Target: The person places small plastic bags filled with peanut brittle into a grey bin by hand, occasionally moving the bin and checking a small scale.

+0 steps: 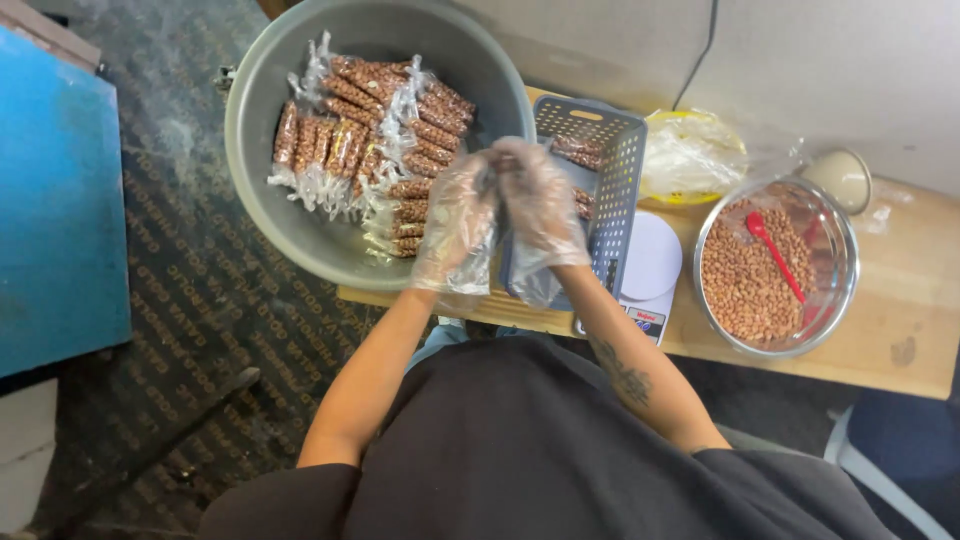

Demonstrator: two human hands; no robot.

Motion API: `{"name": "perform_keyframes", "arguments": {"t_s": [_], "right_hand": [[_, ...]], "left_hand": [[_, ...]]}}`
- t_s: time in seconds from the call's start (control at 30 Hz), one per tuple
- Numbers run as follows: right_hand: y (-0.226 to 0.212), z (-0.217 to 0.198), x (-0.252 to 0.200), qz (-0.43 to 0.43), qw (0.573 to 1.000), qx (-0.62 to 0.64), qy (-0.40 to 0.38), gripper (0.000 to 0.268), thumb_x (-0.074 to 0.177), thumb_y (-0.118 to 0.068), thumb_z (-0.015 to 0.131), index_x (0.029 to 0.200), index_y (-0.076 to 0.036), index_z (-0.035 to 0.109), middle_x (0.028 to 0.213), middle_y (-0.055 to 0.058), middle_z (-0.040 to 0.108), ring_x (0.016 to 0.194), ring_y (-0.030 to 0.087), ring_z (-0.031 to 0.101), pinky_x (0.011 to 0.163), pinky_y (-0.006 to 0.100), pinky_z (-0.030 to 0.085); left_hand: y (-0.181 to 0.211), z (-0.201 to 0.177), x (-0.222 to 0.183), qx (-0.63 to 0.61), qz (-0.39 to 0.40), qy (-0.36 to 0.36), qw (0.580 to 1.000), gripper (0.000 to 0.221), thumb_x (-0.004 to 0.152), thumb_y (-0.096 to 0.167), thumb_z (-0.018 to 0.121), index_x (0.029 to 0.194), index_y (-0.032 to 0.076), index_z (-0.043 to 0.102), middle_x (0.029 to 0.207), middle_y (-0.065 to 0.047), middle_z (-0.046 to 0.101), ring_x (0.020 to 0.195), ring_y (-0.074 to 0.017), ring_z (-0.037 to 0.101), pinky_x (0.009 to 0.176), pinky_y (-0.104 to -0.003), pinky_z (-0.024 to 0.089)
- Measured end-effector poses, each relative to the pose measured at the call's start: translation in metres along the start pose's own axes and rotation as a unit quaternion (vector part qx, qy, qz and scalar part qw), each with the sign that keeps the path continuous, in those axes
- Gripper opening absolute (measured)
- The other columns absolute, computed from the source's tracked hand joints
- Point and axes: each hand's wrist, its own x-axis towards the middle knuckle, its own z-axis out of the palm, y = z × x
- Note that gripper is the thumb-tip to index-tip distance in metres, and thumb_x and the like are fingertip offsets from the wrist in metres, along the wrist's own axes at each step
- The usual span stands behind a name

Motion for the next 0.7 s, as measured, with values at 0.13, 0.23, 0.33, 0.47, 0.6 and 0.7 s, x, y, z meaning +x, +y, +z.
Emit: {"name": "perform_keyframes", "arguments": {"t_s": [0.13,0.23,0.33,0.47,0.6,0.7], "right_hand": [[0.015,-0.044,-0.011,0.044,0.995,0.009,0.093,0.020,0.085,-0.001,0.058,0.087,-0.019,0.067,0.084,0.000,0.067,0.081,0.018,0.065,0.074,0.030,0.052],[0.056,-0.060,-0.025,0.119,0.981,0.076,0.136,0.012,0.093,-0.019,0.054,0.096,-0.013,0.064,0.078,0.009,0.066,0.070,0.019,0.065,0.064,0.030,0.053],[0.099,-0.061,-0.040,0.212,0.970,0.043,0.110,0.020,0.092,-0.029,0.052,0.094,-0.015,0.067,0.076,0.008,0.068,0.069,0.021,0.067,0.061,0.030,0.053],[0.150,-0.038,-0.050,0.269,0.955,-0.125,-0.012,0.020,0.084,-0.032,0.056,0.099,-0.024,0.066,0.089,0.007,0.068,0.090,0.026,0.064,0.077,0.040,0.049],[0.156,-0.027,-0.047,0.311,0.920,-0.221,-0.086,0.023,0.085,-0.042,0.054,0.103,-0.030,0.064,0.099,0.002,0.067,0.101,0.023,0.062,0.085,0.040,0.047],[0.144,-0.019,-0.040,0.316,0.918,-0.217,-0.101,0.029,0.087,-0.044,0.051,0.105,-0.026,0.063,0.101,0.005,0.066,0.103,0.025,0.061,0.088,0.041,0.046]], "left_hand": [[0.040,0.021,-0.006,-0.144,0.056,-0.040,0.987,0.025,0.081,0.007,0.064,0.103,0.017,0.066,0.097,-0.006,0.066,0.097,-0.0230,0.063,0.084,-0.033,0.052],[0.048,0.055,-0.010,-0.299,0.046,-0.074,0.950,0.029,0.081,0.001,0.061,0.109,0.009,0.063,0.100,-0.012,0.065,0.099,-0.0246,0.063,0.085,-0.035,0.052],[0.037,0.094,-0.010,-0.280,0.004,-0.103,0.954,0.030,0.082,0.003,0.059,0.112,0.010,0.060,0.104,-0.013,0.063,0.103,-0.0257,0.060,0.087,-0.037,0.049],[0.013,0.127,-0.011,-0.224,-0.090,-0.139,0.960,0.035,0.084,0.008,0.054,0.119,0.011,0.053,0.113,-0.016,0.057,0.110,-0.0283,0.054,0.091,-0.041,0.044],[-0.011,0.157,-0.013,-0.162,-0.185,-0.163,0.955,0.040,0.087,0.012,0.049,0.126,0.012,0.046,0.121,-0.018,0.050,0.117,-0.0308,0.048,0.096,-0.046,0.039],[-0.022,0.193,0.008,-0.119,-0.253,-0.177,0.944,0.043,0.088,0.015,0.045,0.131,0.013,0.041,0.127,-0.020,0.046,0.122,-0.0325,0.044,0.099,-0.049,0.035]]}}
